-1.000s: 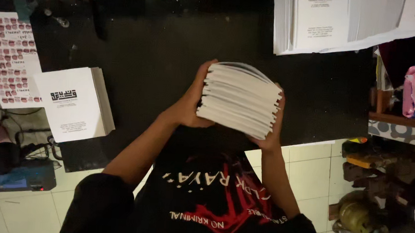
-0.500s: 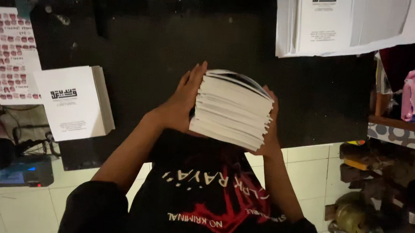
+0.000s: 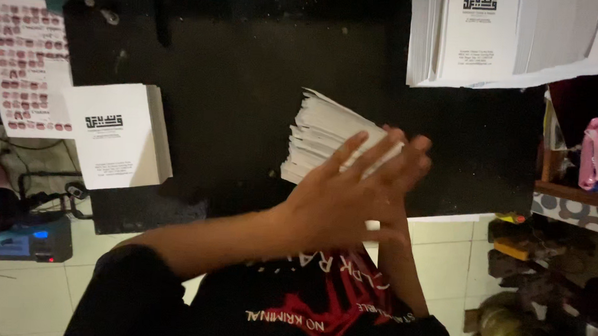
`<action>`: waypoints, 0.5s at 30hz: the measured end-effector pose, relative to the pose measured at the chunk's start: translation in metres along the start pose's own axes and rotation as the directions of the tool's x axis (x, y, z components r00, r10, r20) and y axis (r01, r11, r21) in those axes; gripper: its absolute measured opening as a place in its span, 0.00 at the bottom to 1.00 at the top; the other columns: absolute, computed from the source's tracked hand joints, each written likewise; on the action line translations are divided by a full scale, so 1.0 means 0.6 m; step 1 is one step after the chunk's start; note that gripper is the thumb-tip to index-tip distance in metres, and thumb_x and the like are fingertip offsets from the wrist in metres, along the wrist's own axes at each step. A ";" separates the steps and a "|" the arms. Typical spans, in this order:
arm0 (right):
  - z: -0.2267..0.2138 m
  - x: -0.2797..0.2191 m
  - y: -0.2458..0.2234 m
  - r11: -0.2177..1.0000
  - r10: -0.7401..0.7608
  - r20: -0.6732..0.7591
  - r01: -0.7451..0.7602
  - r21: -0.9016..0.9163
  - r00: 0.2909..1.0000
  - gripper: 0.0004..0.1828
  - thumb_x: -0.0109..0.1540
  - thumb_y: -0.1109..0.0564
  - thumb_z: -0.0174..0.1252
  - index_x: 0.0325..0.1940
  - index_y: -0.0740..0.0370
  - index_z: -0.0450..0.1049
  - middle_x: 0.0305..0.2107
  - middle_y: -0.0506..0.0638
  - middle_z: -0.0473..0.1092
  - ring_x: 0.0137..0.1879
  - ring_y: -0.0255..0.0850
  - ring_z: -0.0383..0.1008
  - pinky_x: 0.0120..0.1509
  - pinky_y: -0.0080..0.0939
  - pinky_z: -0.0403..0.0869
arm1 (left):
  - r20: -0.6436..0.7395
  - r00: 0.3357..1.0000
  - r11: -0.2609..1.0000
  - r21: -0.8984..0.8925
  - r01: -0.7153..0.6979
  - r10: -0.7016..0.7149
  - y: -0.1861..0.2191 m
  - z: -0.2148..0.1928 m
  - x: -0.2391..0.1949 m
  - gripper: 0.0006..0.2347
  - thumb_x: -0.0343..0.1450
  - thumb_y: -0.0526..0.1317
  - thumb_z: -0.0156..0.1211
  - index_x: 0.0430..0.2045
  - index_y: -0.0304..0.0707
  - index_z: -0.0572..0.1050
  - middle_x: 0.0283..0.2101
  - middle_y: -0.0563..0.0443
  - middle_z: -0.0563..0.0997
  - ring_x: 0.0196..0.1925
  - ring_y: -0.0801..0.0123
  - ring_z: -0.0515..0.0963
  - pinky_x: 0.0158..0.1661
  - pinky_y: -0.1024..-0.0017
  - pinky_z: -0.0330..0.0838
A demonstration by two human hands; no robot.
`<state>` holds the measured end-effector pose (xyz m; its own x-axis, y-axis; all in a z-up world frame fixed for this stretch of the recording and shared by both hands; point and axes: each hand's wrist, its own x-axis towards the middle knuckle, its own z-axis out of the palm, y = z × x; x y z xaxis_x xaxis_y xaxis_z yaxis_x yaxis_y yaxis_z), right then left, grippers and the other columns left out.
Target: The person sorts through a stack of printed papers on a black table, folding each sheet in half and placing it into a separate pile. They repeatedly pick up sheets, fold them, and stack them neatly while occasionally adjusting the pile's alignment.
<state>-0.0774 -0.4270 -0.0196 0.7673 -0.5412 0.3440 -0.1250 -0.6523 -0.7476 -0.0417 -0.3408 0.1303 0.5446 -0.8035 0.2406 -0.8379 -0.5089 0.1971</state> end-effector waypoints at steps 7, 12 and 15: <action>-0.049 0.034 0.056 -0.384 0.196 0.532 -0.434 0.815 0.824 0.51 0.60 0.33 0.46 0.77 0.51 0.31 0.75 0.45 0.29 0.80 0.45 0.26 0.80 0.63 0.34 | 0.045 0.993 0.992 0.070 0.106 -0.109 -0.015 0.033 0.006 0.49 0.64 0.80 0.36 0.70 0.36 0.54 0.73 0.43 0.53 0.75 0.52 0.48 0.70 0.51 0.39; -0.086 0.048 0.131 0.522 -0.024 0.623 -0.521 0.675 0.782 0.47 0.63 0.47 0.59 0.74 0.53 0.35 0.73 0.58 0.42 0.77 0.46 0.46 0.81 0.56 0.47 | 0.070 0.997 0.999 0.033 0.043 -0.045 -0.033 0.082 0.004 0.49 0.64 0.78 0.33 0.65 0.29 0.58 0.69 0.33 0.57 0.72 0.44 0.54 0.68 0.52 0.47; -0.048 0.043 0.140 0.118 0.231 0.559 -0.593 0.797 0.797 0.39 0.64 0.39 0.55 0.72 0.56 0.49 0.70 0.55 0.50 0.75 0.50 0.53 0.76 0.64 0.55 | 0.130 0.989 0.998 -0.004 0.070 -0.069 -0.020 0.065 0.007 0.51 0.62 0.79 0.29 0.68 0.32 0.54 0.73 0.42 0.51 0.75 0.52 0.46 0.70 0.52 0.36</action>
<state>-0.0863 -0.5112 -0.0574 0.9339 -0.2850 -0.2159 0.0313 0.6666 -0.7448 -0.0308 -0.3505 0.0919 0.5915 -0.7999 0.1012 -0.7978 -0.5624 0.2175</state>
